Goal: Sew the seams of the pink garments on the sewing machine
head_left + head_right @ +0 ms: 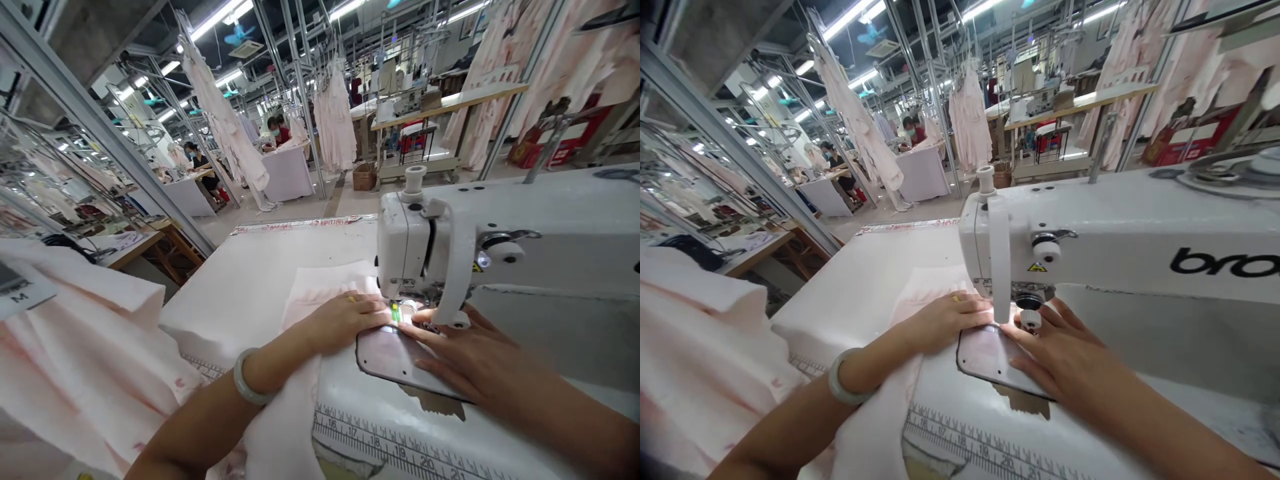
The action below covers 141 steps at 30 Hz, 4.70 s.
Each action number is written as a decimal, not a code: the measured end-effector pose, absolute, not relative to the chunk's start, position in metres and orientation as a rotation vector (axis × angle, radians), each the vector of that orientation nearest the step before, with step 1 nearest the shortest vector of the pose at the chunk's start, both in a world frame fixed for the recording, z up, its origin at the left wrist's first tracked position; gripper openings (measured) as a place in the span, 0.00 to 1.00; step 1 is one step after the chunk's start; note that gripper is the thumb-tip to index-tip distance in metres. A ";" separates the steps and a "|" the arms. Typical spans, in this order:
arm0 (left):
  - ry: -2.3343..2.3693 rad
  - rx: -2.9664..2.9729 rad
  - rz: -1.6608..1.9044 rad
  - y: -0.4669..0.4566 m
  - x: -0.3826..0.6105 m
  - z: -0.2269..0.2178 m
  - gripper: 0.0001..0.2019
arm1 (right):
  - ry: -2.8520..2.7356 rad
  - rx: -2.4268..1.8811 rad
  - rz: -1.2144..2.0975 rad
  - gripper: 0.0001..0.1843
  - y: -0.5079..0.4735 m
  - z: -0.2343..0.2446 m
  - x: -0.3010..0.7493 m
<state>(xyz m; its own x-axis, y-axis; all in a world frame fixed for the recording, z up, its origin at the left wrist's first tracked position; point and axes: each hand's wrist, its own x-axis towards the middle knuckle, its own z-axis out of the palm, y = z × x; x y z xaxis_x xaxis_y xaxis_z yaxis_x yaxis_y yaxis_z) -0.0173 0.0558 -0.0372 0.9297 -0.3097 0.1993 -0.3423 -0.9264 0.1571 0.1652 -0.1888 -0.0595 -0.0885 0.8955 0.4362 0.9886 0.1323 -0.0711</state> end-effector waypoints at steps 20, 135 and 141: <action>-0.270 2.917 0.162 0.057 -0.014 -0.038 0.25 | -2.056 -1.813 -0.314 0.22 -0.190 -0.070 0.174; -0.346 2.949 0.192 0.020 -0.039 -0.039 0.20 | -2.043 -1.591 -0.402 0.19 -0.178 -0.061 0.153; -0.347 2.966 0.231 0.024 -0.032 -0.039 0.20 | -1.996 -1.605 -0.384 0.17 -0.175 -0.066 0.157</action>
